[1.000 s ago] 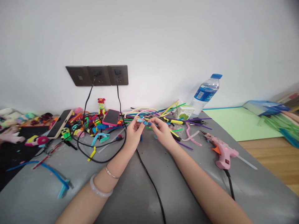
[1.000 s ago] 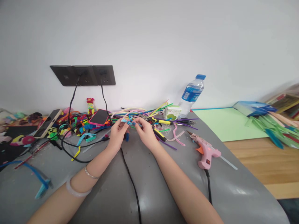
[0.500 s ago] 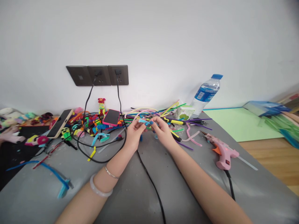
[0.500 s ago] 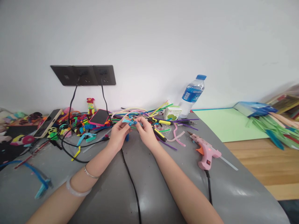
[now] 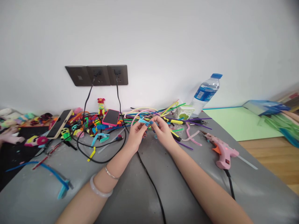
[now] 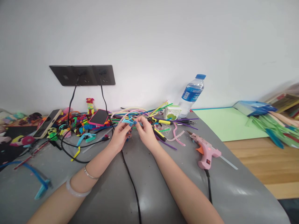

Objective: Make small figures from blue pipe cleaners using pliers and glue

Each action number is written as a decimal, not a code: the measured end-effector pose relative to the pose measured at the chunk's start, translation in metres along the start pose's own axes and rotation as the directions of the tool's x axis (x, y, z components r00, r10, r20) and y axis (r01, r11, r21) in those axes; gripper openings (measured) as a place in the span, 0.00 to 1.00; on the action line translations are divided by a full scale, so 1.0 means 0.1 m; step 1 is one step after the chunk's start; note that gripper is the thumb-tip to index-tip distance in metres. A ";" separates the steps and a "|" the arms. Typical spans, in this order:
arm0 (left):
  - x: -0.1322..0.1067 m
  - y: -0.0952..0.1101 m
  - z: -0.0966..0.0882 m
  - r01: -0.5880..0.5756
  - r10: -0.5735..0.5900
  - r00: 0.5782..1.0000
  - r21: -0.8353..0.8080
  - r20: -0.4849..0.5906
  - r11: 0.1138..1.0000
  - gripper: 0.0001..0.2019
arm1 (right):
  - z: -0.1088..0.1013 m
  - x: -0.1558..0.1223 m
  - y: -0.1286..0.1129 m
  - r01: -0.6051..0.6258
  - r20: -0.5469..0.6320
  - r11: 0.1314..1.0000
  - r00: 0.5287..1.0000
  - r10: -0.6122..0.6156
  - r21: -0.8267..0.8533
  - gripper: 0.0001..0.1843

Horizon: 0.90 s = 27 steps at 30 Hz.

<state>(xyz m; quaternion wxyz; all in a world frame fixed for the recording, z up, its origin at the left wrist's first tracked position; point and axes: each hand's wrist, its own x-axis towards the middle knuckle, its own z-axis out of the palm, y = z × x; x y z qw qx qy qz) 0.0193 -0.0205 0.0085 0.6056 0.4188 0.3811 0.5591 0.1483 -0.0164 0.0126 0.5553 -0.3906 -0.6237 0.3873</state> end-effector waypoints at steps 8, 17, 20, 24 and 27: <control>-0.02 0.02 0.01 0.064 -0.064 0.998 0.000 0.011 0.998 0.16 | 0.01 0.01 0.00 -0.031 0.020 0.998 0.999 0.030 0.049 0.19; -0.02 -0.02 -0.03 0.005 -0.008 0.999 0.065 0.049 0.998 0.21 | -0.02 0.01 -0.06 -0.062 0.134 0.995 0.990 0.051 0.078 0.20; -0.01 -0.02 -0.04 -0.063 0.058 0.997 0.100 0.054 0.993 0.22 | -0.05 0.03 -0.06 -0.099 0.173 0.991 0.981 0.083 0.084 0.20; -0.03 -0.02 -0.04 -0.112 0.105 0.993 0.128 0.060 0.986 0.23 | -0.08 0.04 -0.09 -0.170 0.252 0.980 0.958 0.139 0.107 0.21; -0.04 -0.01 -0.03 -0.116 0.110 0.993 0.124 0.051 0.985 0.23 | -0.08 0.03 -0.11 -0.204 0.284 0.970 0.945 0.160 0.134 0.21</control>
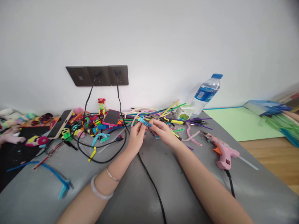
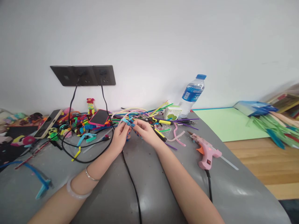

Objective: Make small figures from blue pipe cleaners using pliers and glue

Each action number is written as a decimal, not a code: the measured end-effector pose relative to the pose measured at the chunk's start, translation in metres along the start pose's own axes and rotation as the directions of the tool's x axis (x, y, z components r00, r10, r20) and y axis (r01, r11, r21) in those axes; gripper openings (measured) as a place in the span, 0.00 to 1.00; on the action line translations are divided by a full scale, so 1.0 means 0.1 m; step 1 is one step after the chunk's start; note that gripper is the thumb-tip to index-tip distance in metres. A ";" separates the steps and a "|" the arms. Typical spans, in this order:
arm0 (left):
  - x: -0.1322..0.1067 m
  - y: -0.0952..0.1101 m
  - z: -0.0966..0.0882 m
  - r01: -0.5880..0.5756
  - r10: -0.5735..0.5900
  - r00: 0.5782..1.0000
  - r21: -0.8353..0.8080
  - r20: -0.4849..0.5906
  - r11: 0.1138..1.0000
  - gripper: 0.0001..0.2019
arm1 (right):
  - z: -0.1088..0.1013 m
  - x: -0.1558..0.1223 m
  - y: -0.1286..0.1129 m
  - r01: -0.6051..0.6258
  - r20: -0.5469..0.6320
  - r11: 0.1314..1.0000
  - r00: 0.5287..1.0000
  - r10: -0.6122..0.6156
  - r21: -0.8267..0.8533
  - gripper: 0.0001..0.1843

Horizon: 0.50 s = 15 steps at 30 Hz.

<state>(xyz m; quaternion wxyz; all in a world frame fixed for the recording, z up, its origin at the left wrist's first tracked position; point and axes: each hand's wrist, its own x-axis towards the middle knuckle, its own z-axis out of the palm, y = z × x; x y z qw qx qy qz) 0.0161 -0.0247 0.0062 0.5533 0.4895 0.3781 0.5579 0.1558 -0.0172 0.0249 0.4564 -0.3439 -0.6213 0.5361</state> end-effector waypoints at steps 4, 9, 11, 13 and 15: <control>-0.01 0.03 0.00 -0.005 0.006 0.999 -0.017 0.039 1.000 0.21 | 0.02 0.00 0.02 -0.041 0.009 0.997 0.999 0.041 0.070 0.20; -0.01 0.04 0.01 0.034 -0.029 0.997 -0.073 0.071 0.997 0.20 | 0.03 -0.01 0.04 -0.039 0.005 0.998 0.999 0.039 0.048 0.19; -0.02 0.04 0.03 0.055 -0.046 0.996 -0.119 0.074 0.991 0.19 | 0.03 -0.02 0.03 -0.048 0.025 0.997 0.999 0.047 0.064 0.18; -0.02 0.03 0.05 0.063 -0.050 0.995 -0.168 0.085 0.984 0.19 | 0.05 -0.03 0.02 -0.065 0.040 0.989 0.997 0.060 0.136 0.17; -0.03 0.04 0.07 0.050 -0.030 0.994 -0.197 0.101 0.979 0.20 | 0.07 -0.04 0.00 -0.090 0.057 0.970 0.995 0.079 0.228 0.15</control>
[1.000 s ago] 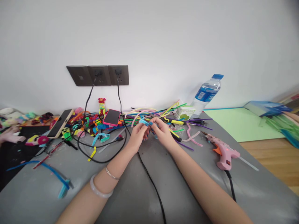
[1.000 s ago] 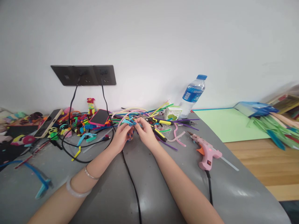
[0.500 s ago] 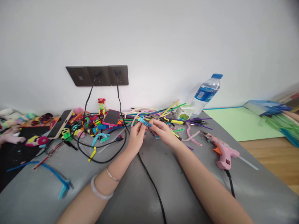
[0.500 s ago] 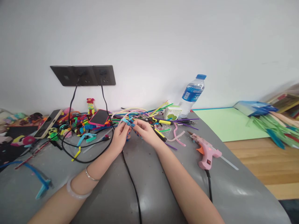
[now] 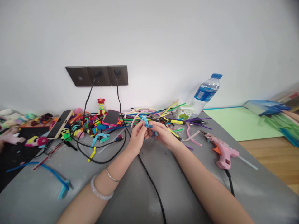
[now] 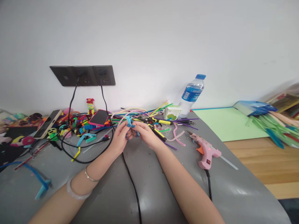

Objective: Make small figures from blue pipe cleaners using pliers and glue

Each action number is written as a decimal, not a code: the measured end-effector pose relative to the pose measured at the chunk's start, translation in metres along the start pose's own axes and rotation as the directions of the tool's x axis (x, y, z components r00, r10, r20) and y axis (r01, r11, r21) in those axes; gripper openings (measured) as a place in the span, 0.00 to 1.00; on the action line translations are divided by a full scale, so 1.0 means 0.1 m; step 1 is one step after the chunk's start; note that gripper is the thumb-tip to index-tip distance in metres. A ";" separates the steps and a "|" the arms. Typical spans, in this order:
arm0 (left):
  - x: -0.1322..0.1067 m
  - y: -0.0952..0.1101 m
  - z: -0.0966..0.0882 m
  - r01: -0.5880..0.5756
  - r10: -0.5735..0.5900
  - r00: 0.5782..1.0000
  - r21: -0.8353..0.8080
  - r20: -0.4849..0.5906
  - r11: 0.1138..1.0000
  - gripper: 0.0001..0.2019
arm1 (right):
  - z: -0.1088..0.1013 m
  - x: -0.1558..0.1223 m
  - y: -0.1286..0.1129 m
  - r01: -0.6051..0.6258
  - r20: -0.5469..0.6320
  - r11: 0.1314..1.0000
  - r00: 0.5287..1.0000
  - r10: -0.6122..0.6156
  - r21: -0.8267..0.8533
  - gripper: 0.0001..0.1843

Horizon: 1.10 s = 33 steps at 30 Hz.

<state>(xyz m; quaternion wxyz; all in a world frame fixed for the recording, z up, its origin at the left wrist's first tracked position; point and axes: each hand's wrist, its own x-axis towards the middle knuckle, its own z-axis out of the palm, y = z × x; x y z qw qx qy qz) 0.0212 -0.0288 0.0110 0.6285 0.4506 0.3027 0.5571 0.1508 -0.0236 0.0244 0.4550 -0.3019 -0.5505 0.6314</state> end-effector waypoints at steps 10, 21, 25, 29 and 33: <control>0.00 0.06 0.00 -0.052 0.048 0.996 0.060 0.076 0.997 0.20 | 0.02 0.01 0.01 -0.033 0.058 0.980 0.998 0.022 0.197 0.14; 0.00 0.12 -0.01 -0.071 0.058 0.988 0.087 0.142 0.994 0.21 | -0.01 0.01 0.00 -0.050 0.065 0.980 0.997 0.037 0.193 0.15; 0.00 0.12 -0.01 -0.072 0.057 0.986 0.090 0.157 0.993 0.21 | -0.02 0.01 -0.02 -0.075 0.093 0.966 0.994 0.054 0.249 0.14; 0.00 0.12 -0.03 -0.055 0.038 0.984 0.096 0.171 0.994 0.20 | -0.04 0.01 -0.01 -0.089 0.106 0.955 0.992 0.061 0.284 0.14; 0.00 0.14 -0.04 -0.046 0.027 0.982 0.099 0.189 0.994 0.19 | -0.05 0.01 -0.01 -0.096 0.116 0.952 0.991 0.065 0.289 0.14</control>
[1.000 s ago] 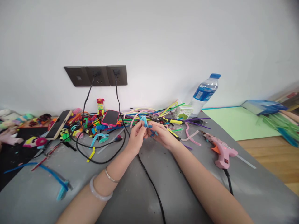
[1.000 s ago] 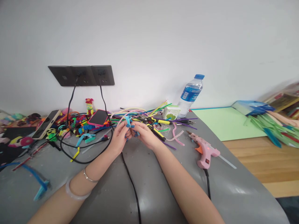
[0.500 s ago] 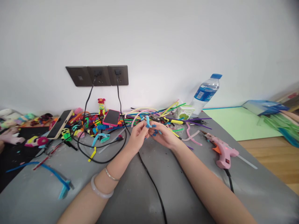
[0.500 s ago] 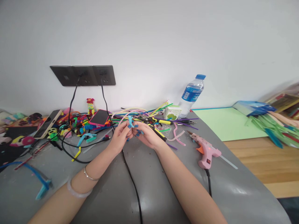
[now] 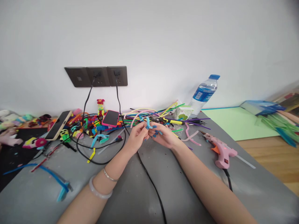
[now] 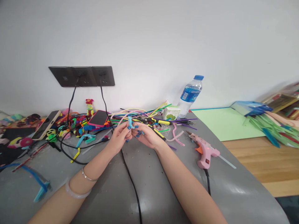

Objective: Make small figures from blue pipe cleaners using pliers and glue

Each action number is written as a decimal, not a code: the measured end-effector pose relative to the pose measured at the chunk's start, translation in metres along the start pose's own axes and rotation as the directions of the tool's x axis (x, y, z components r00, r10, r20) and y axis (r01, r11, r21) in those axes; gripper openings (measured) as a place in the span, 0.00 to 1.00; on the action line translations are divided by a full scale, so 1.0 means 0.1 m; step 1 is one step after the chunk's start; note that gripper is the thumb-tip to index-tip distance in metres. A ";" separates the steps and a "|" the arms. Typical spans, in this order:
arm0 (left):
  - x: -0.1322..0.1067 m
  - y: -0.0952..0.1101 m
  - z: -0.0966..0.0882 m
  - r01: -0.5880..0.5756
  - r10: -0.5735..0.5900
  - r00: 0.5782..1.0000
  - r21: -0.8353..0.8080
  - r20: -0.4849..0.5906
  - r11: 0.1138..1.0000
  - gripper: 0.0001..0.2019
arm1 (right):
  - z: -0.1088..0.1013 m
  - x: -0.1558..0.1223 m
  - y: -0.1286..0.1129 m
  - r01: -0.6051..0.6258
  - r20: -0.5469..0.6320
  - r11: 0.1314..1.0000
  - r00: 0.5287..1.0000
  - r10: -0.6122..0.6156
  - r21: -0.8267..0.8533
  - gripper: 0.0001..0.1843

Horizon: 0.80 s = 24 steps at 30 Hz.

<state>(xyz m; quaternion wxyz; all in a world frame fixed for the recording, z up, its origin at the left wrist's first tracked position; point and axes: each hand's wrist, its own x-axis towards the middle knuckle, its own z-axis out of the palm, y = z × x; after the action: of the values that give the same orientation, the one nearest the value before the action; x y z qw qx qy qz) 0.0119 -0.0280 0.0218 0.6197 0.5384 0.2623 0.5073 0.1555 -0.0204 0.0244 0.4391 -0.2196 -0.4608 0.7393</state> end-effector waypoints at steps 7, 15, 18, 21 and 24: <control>0.00 0.10 -0.02 0.049 -0.044 0.998 -0.130 0.041 0.990 0.16 | 0.09 -0.01 -0.02 0.033 0.012 0.996 0.999 -0.034 0.084 0.19; 0.02 0.15 -0.10 0.190 -0.156 0.981 -0.430 0.113 0.882 0.15 | 0.13 -0.04 -0.02 0.038 0.042 0.970 0.998 -0.049 0.239 0.22; -0.01 0.18 -0.08 0.207 -0.179 0.978 -0.529 0.105 0.823 0.17 | 0.16 -0.04 -0.02 0.065 0.026 0.959 0.997 -0.075 0.277 0.24; -0.03 0.21 -0.03 0.232 -0.217 0.971 -0.594 0.098 0.770 0.17 | 0.17 -0.02 -0.03 0.080 0.018 0.964 0.996 -0.087 0.252 0.25; -0.04 0.32 -0.09 0.211 -0.254 0.967 -0.652 0.029 0.729 0.16 | 0.12 -0.04 -0.08 0.083 0.012 0.972 0.996 -0.088 0.220 0.25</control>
<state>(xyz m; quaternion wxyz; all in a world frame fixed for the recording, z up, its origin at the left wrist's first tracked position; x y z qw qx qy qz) -0.0078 -0.0309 0.0484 0.8176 0.2369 0.1549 0.5014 0.1526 -0.0280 0.0372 0.4872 -0.1417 -0.3901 0.7684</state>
